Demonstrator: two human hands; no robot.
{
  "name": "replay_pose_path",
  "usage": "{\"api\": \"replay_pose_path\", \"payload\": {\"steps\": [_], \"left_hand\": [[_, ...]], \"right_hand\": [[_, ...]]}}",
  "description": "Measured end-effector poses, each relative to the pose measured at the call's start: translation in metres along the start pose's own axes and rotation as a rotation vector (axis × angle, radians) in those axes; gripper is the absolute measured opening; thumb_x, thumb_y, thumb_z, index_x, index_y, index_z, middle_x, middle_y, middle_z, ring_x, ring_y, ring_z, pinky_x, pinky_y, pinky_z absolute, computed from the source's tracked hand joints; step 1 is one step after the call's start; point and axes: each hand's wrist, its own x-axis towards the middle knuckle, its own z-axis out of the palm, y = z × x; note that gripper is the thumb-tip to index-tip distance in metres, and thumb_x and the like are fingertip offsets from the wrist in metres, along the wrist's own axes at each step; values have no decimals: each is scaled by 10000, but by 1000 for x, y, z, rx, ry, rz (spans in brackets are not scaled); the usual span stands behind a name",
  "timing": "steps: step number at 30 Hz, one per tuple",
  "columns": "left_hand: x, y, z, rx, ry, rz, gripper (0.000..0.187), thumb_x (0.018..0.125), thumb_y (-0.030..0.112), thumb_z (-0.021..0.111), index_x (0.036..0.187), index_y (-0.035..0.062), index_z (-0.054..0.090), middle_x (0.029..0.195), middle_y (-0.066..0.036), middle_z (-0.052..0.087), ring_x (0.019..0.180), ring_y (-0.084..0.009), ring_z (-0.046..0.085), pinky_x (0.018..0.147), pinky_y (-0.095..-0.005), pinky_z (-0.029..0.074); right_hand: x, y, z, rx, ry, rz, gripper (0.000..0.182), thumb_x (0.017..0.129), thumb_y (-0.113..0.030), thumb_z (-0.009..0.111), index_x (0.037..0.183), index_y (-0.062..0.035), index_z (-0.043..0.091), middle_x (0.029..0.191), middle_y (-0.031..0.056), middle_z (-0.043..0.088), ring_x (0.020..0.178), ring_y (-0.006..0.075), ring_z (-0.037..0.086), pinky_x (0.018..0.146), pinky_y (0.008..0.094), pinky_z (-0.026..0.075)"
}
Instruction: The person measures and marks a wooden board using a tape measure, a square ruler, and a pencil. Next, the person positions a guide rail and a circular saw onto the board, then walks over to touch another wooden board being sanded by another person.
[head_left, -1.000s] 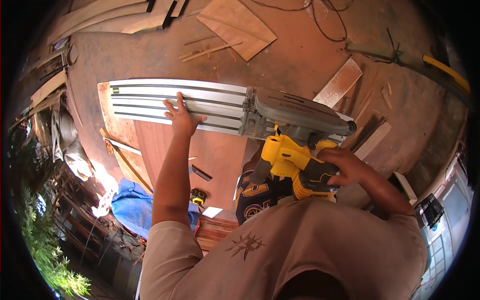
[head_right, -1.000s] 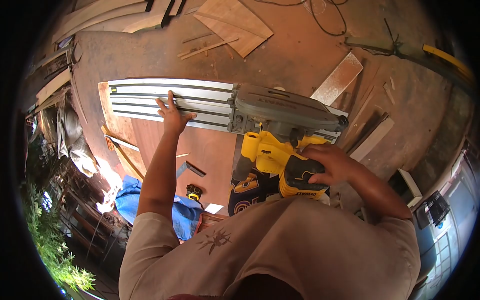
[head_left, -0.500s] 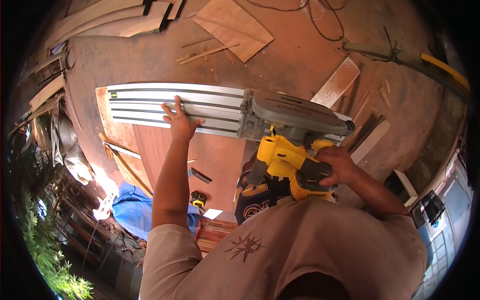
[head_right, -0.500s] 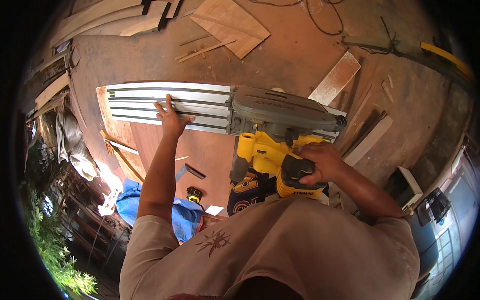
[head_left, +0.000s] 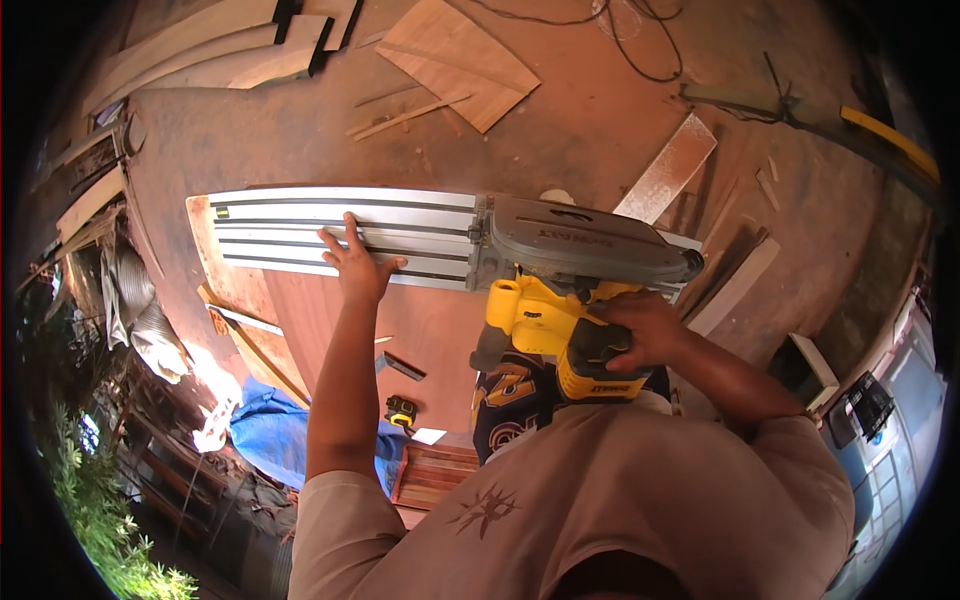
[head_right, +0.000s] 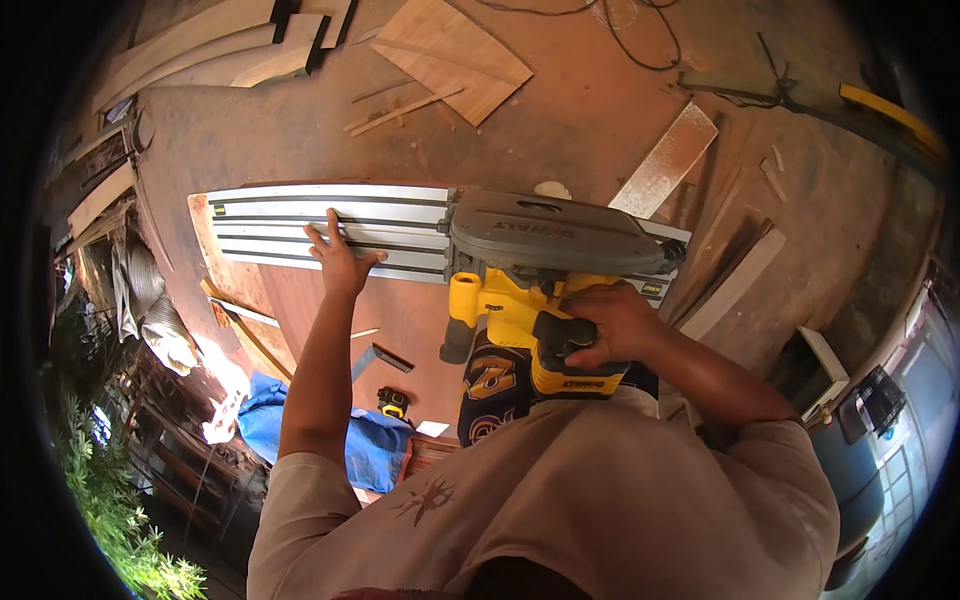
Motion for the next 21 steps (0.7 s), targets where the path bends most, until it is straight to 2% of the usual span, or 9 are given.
{"api": "replay_pose_path", "payload": {"steps": [1, 3, 6, 7, 13, 15, 21], "left_hand": [[0, -1, 0, 0, -4, 4, 1253, 540, 279, 914, 1498, 242, 106, 1517, -293, -59, 1323, -606, 149, 1038, -579, 375], [0, 2, -1, 8, -13, -21, 1251, 543, 270, 913, 1497, 245, 104, 1520, -283, -58, 1328, -598, 148, 1029, -578, 389], [-2, 3, -2, -7, -23, -29, 1232, 554, 241, 907, 1495, 256, 112, 1529, -257, -75, 1341, -582, 130, 1026, -566, 407], [-2, 3, -2, -26, -27, -37, 1221, 561, 218, 903, 1494, 268, 116, 1536, -235, -94, 1353, -570, 107, 1027, -557, 416], [-2, 4, -1, -40, -21, -14, 1235, 549, 224, 907, 1498, 248, 117, 1526, -264, -83, 1344, -585, 105, 1036, -570, 393], [-5, 5, -3, -55, -1, 18, 1234, 540, 232, 910, 1498, 234, 131, 1525, -271, -68, 1341, -591, 107, 1038, -574, 383], [-2, -4, 7, -17, 63, 85, 1244, 520, 227, 916, 1497, 214, 147, 1521, -286, -50, 1329, -609, 115, 1057, -582, 347]], "right_hand": [[2, 0, 2, 1, 2, 5, 777, 626, -697, 663, 1054, -49, 630, 979, 132, 653, 926, 334, 632, 799, 414, 499], [3, 2, 2, -86, -100, 54, 863, 607, -662, 697, 1211, -55, 595, 1019, 152, 649, 953, 350, 627, 835, 416, 486], [6, -4, -2, -88, -193, 145, 853, 591, -629, 720, 1229, -78, 587, 1091, 158, 641, 1002, 337, 618, 887, 410, 473], [7, -4, -1, -85, -193, 149, 853, 591, -629, 720, 1229, -78, 587, 1091, 158, 641, 1002, 337, 618, 887, 410, 473], [8, -6, 0, -108, -169, 135, 809, 571, -554, 775, 1207, -89, 593, 1216, 113, 611, 1042, 315, 610, 919, 398, 467], [9, -6, 1, -50, -230, 196, 807, 566, -551, 784, 1202, -94, 588, 1267, 86, 583, 1071, 301, 597, 936, 392, 456], [16, -8, -2, -91, -232, 142, 802, 562, -609, 764, 1168, -112, 595, 1238, 65, 580, 1129, 274, 562, 938, 397, 450]]}}
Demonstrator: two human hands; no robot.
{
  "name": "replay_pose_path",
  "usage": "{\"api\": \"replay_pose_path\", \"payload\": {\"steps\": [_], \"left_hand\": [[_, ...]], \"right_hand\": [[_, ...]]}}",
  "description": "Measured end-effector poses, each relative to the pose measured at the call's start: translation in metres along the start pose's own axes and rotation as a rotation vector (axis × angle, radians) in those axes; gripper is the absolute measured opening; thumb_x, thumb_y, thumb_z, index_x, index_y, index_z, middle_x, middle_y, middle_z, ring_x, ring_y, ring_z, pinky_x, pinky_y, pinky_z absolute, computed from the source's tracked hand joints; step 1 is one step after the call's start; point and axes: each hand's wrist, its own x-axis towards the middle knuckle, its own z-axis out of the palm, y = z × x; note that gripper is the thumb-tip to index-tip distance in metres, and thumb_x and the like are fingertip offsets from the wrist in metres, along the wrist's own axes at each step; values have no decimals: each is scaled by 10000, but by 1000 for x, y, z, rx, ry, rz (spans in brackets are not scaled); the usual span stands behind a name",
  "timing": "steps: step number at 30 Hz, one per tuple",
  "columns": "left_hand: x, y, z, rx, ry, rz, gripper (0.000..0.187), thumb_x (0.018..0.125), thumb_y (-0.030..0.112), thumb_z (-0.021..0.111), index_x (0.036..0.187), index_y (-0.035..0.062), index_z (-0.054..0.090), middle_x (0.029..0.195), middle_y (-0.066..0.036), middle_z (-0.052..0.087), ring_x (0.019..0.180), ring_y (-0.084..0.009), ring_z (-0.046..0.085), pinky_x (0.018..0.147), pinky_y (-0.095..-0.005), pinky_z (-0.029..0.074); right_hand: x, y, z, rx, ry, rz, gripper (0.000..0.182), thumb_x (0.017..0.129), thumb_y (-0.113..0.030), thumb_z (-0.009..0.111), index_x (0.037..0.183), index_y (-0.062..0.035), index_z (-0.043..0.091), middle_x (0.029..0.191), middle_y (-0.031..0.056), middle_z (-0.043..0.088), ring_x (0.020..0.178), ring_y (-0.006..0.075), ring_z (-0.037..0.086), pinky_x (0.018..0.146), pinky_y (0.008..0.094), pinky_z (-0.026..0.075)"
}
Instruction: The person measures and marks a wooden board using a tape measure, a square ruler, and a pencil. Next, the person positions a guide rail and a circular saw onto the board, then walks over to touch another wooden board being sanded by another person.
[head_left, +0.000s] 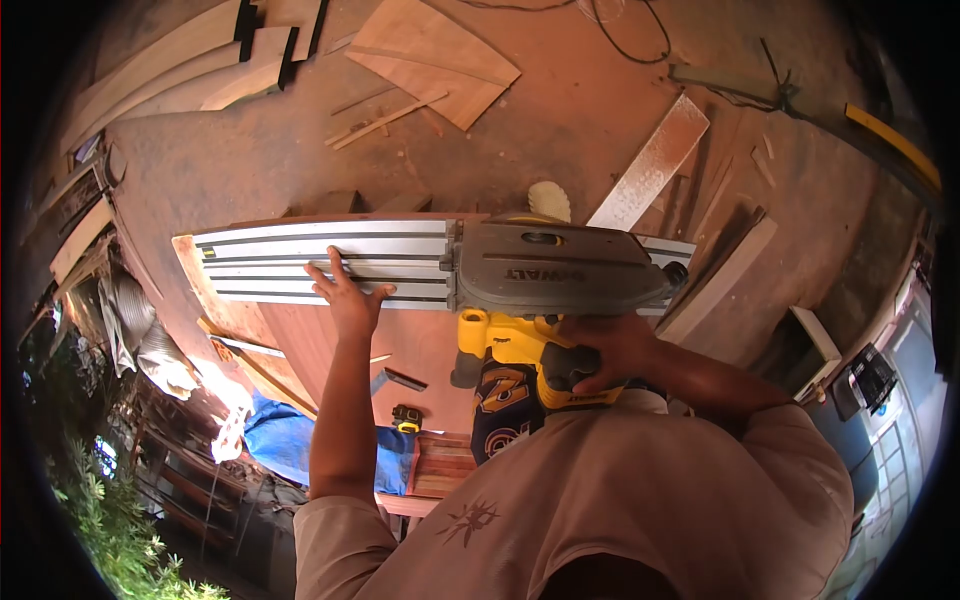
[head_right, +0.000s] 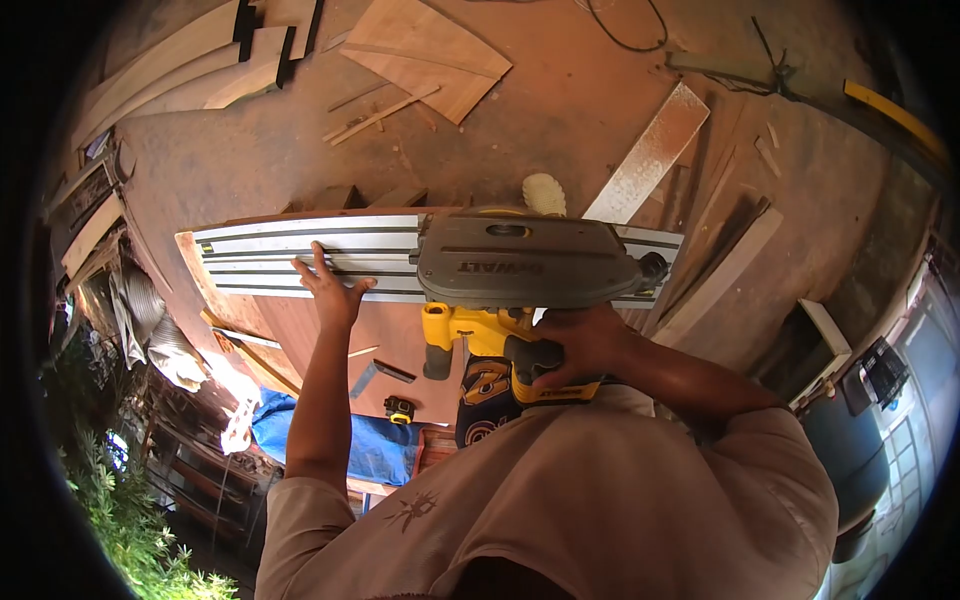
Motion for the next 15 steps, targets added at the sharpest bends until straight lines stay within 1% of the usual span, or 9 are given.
{"api": "replay_pose_path", "payload": {"steps": [1, 3, 7, 9, 10, 12, 13, 15], "left_hand": [[-1, 1, -2, 2, -4, 0, 1244, 520, 227, 916, 1497, 214, 147, 1521, -286, -50, 1329, -609, 115, 1057, -582, 347], [-2, 6, -5, -15, -26, -15, 1239, 524, 222, 915, 1497, 210, 148, 1520, -290, -47, 1324, -614, 121, 1059, -582, 344], [-3, 10, -7, 2, -37, -36, 1237, 523, 219, 915, 1496, 206, 151, 1519, -290, -45, 1323, -614, 125, 1055, -584, 348], [-4, 13, -9, 17, -42, -40, 1237, 536, 227, 916, 1498, 201, 138, 1517, -302, -18, 1344, -574, 153, 1097, -565, 288], [-4, 12, -9, 18, -44, -40, 1237, 536, 227, 916, 1498, 201, 138, 1517, -302, -18, 1344, -574, 153, 1097, -565, 288], [-3, 9, -6, 1, -39, -32, 1230, 527, 224, 913, 1494, 202, 153, 1519, -291, -49, 1324, -615, 121, 1052, -582, 353], [-3, 9, -6, -20, -26, -14, 1223, 531, 223, 911, 1494, 204, 157, 1519, -290, -54, 1326, -615, 112, 1053, -578, 355], [-2, 11, -9, -34, -49, -40, 1220, 538, 232, 909, 1494, 224, 151, 1520, -286, -65, 1326, -612, 115, 1047, -584, 360]], "right_hand": [[1, -2, -1, 3, -1, 2, 802, 562, -609, 764, 1168, -112, 595, 1238, 65, 580, 1129, 274, 562, 938, 397, 450], [2, -5, -2, -6, -70, 54, 781, 577, -635, 746, 1146, -118, 603, 1218, 75, 578, 1145, 287, 545, 940, 410, 440], [4, -10, -5, 11, -91, 87, 786, 580, -648, 738, 1148, -121, 600, 1239, 94, 565, 1159, 307, 530, 949, 426, 429], [6, -10, -3, 26, -83, 90, 791, 579, -645, 740, 1155, -125, 594, 1245, 108, 557, 1174, 322, 516, 950, 439, 425], [8, -12, -4, 28, -84, 90, 791, 579, -645, 740, 1155, -125, 594, 1245, 108, 557, 1174, 322, 516, 950, 439, 425], [11, -17, -6, -10, -148, 150, 776, 592, -631, 741, 1158, -122, 587, 1228, 104, 564, 1150, 302, 535, 948, 426, 429], [11, -18, -3, -12, -155, 144, 776, 592, -631, 741, 1158, -122, 587, 1228, 104, 564, 1150, 302, 535, 948, 426, 429], [14, -16, 5, 42, -58, 161, 714, 623, -659, 696, 1135, -170, 608, 1130, 67, 611, 1124, 278, 558, 918, 442, 442]]}}
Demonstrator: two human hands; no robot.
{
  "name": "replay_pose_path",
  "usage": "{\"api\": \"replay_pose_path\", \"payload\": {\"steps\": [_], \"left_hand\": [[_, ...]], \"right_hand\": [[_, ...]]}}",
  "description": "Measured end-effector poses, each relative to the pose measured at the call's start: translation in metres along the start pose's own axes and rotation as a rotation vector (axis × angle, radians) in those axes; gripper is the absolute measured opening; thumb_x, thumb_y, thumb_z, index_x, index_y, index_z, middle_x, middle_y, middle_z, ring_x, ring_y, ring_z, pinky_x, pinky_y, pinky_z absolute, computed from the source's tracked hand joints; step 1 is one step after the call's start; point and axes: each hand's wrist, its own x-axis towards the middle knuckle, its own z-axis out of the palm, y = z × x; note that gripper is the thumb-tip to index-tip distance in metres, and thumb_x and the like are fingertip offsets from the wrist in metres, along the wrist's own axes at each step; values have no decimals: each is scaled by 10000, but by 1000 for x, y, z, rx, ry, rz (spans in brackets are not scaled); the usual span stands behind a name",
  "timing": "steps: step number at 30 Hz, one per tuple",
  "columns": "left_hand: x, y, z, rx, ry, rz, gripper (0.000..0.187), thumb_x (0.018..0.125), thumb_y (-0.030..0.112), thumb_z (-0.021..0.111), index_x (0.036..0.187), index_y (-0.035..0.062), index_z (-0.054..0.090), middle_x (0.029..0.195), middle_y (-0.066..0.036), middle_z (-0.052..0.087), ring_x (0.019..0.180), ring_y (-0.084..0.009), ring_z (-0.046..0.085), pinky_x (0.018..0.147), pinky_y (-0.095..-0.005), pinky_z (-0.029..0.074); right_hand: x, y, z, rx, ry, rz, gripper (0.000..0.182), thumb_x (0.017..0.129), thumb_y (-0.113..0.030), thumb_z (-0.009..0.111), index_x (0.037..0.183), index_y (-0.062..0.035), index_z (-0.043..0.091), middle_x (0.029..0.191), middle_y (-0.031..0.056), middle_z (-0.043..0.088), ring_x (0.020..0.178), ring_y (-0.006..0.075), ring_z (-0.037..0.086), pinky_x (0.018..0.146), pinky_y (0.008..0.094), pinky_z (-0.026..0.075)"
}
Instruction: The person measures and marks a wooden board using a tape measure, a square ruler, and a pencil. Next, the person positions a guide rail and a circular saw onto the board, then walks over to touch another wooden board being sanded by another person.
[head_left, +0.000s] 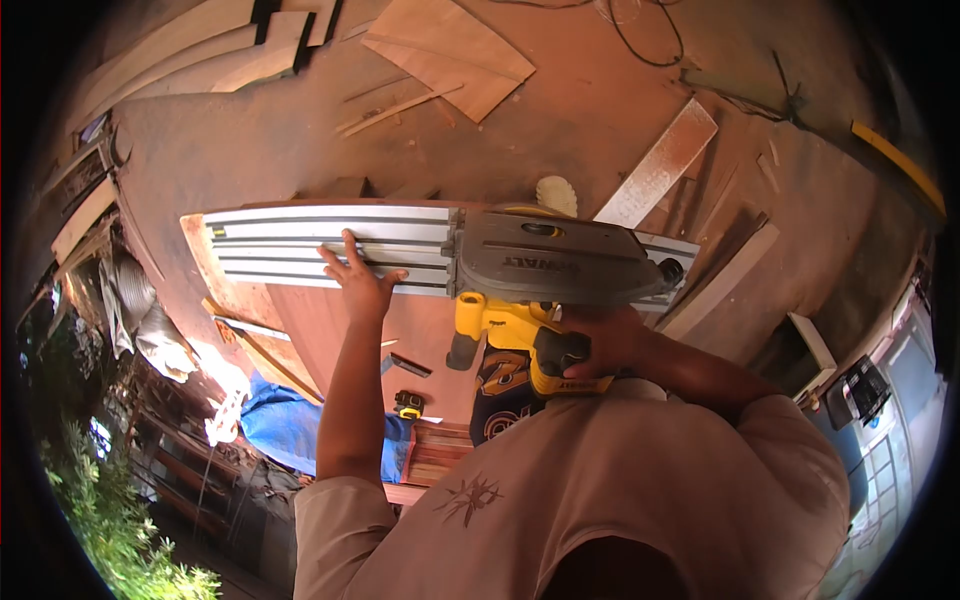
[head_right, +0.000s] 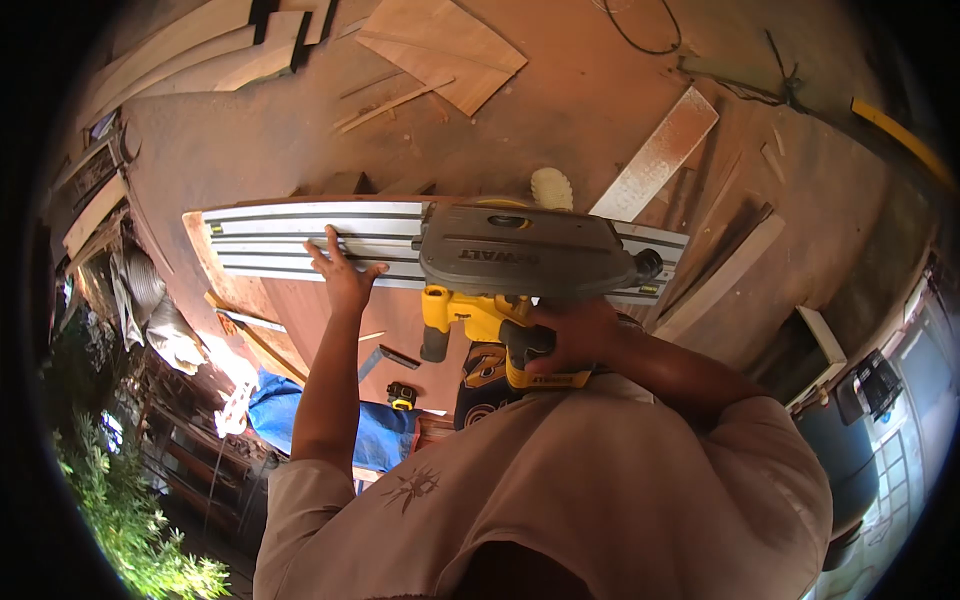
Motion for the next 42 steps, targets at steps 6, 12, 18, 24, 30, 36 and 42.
{"api": "replay_pose_path", "payload": {"steps": [6, 12, 18, 24, 30, 36, 42], "left_hand": [[4, -1, -1, 26, -22, -53, 1209, 544, 267, 904, 1490, 265, 151, 1518, -289, -83, 1336, -599, 107, 1000, -568, 426], [6, -1, -5, -13, -85, -99, 1190, 579, 264, 884, 1498, 314, 129, 1539, -241, -106, 1361, -571, 82, 995, -654, 373], [2, 4, -14, 34, -120, -88, 1194, 589, 321, 877, 1500, 322, 104, 1539, -240, -102, 1357, -572, 104, 963, -622, 427], [-2, 7, -15, -3, -116, -60, 1195, 594, 295, 875, 1500, 319, 96, 1528, -271, -100, 1337, -598, 123, 962, -627, 425], [-10, 11, -22, 3, -145, -13, 1127, 686, 275, 821, 1508, 302, 50, 1523, -278, -118, 1335, -601, 107, 960, -600, 443], [-15, 9, -16, -49, -76, 32, 921, 750, 18, 650, 1496, 295, 185, 1552, -224, -41, 1344, -584, 147, 963, -592, 442], [-26, 11, -24, -64, -63, 95, 869, 764, -14, 603, 1494, 243, 208, 1552, -219, 33, 1325, -582, 210, 951, -544, 474]], "right_hand": [[12, 4, 2, -7, 168, -144, 691, 630, -625, 695, 1066, -94, 621, 992, 120, 636, 952, 323, 617, 823, 398, 489], [25, -1, 0, 105, 238, -219, 676, 659, -658, 659, 913, -32, 623, 821, 163, 609, 798, 373, 614, 687, 425, 478], [37, -11, 2, 105, 337, -294, 724, 704, -719, 584, 870, -15, 625, 736, 171, 572, 722, 374, 598, 621, 405, 464], [44, -21, -1, 145, 328, -318, 791, 740, -764, 523, 891, 5, 627, 751, 175, 590, 704, 350, 607, 632, 381, 468], [48, -34, -6, 163, 347, -310, 824, 746, -782, 513, 898, 20, 623, 760, 158, 603, 684, 243, 593, 635, 353, 463], [53, -40, -8, 169, 376, -334, 822, 752, -786, 504, 877, 19, 616, 679, 111, 552, 641, 169, 528, 600, 328, 440], [56, -42, -12, 138, 402, -355, 816, 759, -786, 493, 832, 20, 598, 641, 73, 508, 625, 137, 480, 558, 320, 405]]}}
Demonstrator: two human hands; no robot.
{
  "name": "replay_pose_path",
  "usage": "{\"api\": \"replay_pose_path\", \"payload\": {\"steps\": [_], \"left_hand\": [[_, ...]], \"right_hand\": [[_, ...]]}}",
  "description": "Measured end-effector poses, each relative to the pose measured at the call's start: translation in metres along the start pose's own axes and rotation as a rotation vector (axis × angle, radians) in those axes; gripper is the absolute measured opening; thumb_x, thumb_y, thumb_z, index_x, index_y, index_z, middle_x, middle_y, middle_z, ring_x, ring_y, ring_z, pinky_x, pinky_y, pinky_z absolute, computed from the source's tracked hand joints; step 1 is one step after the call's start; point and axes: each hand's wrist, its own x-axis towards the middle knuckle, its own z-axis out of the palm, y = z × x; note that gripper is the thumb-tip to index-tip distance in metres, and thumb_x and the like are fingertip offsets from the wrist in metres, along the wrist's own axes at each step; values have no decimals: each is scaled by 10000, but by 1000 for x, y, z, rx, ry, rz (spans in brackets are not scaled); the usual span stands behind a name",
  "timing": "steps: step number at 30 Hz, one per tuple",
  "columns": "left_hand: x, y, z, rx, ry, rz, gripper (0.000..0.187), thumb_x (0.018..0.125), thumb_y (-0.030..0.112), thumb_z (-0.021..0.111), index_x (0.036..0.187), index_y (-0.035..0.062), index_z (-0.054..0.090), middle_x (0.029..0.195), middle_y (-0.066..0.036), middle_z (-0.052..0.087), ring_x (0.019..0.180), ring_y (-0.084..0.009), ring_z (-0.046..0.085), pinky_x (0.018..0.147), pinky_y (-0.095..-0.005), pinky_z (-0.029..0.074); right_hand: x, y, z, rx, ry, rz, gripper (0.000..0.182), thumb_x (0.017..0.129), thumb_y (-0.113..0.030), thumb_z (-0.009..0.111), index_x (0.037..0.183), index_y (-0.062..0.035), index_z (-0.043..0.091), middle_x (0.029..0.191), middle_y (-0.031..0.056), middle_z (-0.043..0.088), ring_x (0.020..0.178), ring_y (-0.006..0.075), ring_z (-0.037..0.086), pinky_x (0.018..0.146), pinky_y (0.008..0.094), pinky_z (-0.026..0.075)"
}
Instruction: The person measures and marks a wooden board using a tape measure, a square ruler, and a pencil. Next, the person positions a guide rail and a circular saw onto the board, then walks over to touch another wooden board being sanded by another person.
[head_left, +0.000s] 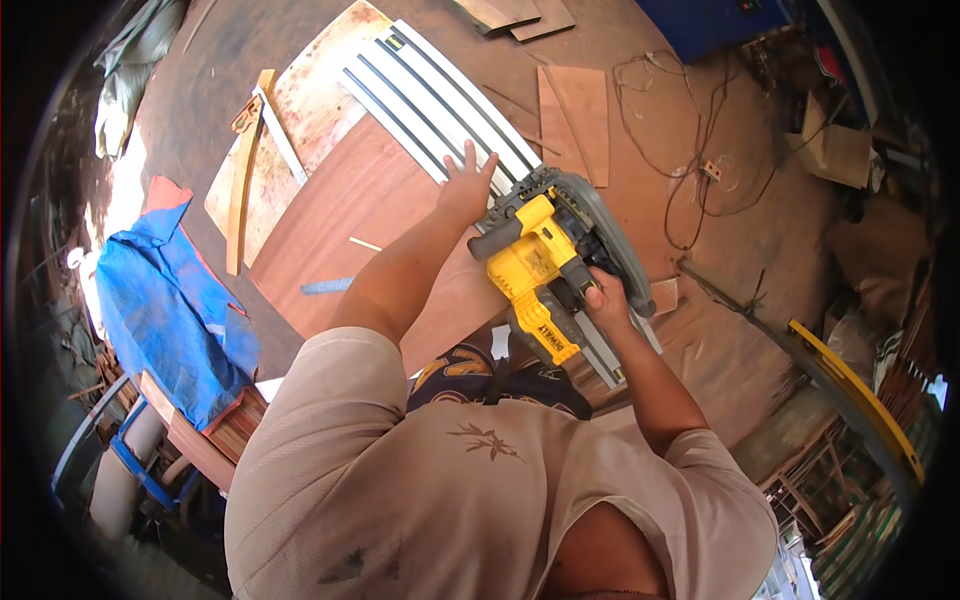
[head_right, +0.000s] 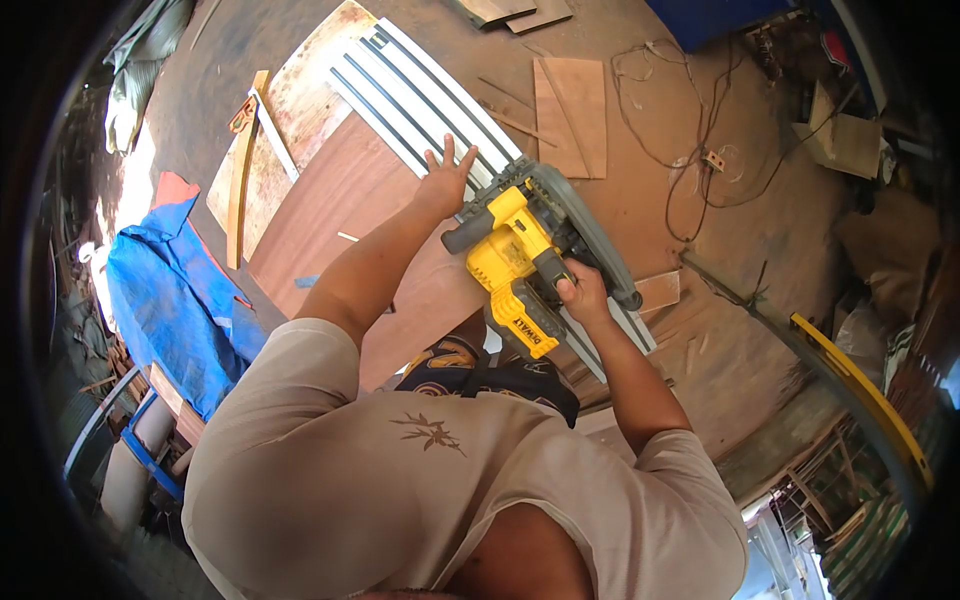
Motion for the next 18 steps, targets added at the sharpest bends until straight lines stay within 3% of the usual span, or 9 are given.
{"api": "replay_pose_path", "payload": {"steps": [7, 9, 12, 17, 18], "left_hand": [[-15, -17, -2, -11, 137, 152, 927, 729, -57, 589, 1500, 229, 162, 1539, -198, 172, 1230, -510, 433, 916, -426, 520], [-22, -16, -8, 24, 180, 188, 883, 731, -46, 573, 1488, 220, 204, 1524, -138, 265, 1148, -408, 555, 856, -402, 540], [-21, -17, -11, 25, 200, 239, 848, 737, -38, 559, 1478, 216, 234, 1494, -126, 333, 1044, -329, 629, 808, -395, 545], [-31, -13, -43, -59, 219, 331, 850, 738, -55, 540, 1481, 231, 242, 1382, -137, 485, 972, -314, 649, 788, -398, 539], [-28, -10, -52, -50, 113, 271, 864, 738, -56, 542, 1484, 252, 235, 1346, -133, 519, 968, -314, 650, 789, -398, 539]], "right_hand": [[1, -4, 2, 65, -4, -24, 816, 769, -777, 488, 831, 30, 592, 640, 48, 496, 644, 123, 468, 563, 315, 398], [-1, -3, -1, 103, -16, -35, 817, 772, -777, 485, 837, 30, 596, 652, 48, 504, 659, 118, 471, 573, 309, 397], [2, -10, -2, 108, -21, -32, 819, 778, -775, 484, 848, 33, 597, 668, 29, 509, 668, 114, 468, 578, 298, 393], [6, -33, -6, 174, -61, -42, 804, 785, -760, 500, 890, 29, 611, 703, 16, 533, 671, 105, 480, 581, 267, 387], [6, -40, -7, 207, -77, -34, 795, 788, -752, 510, 906, 27, 615, 715, 14, 542, 669, 103, 486, 582, 256, 387]]}}
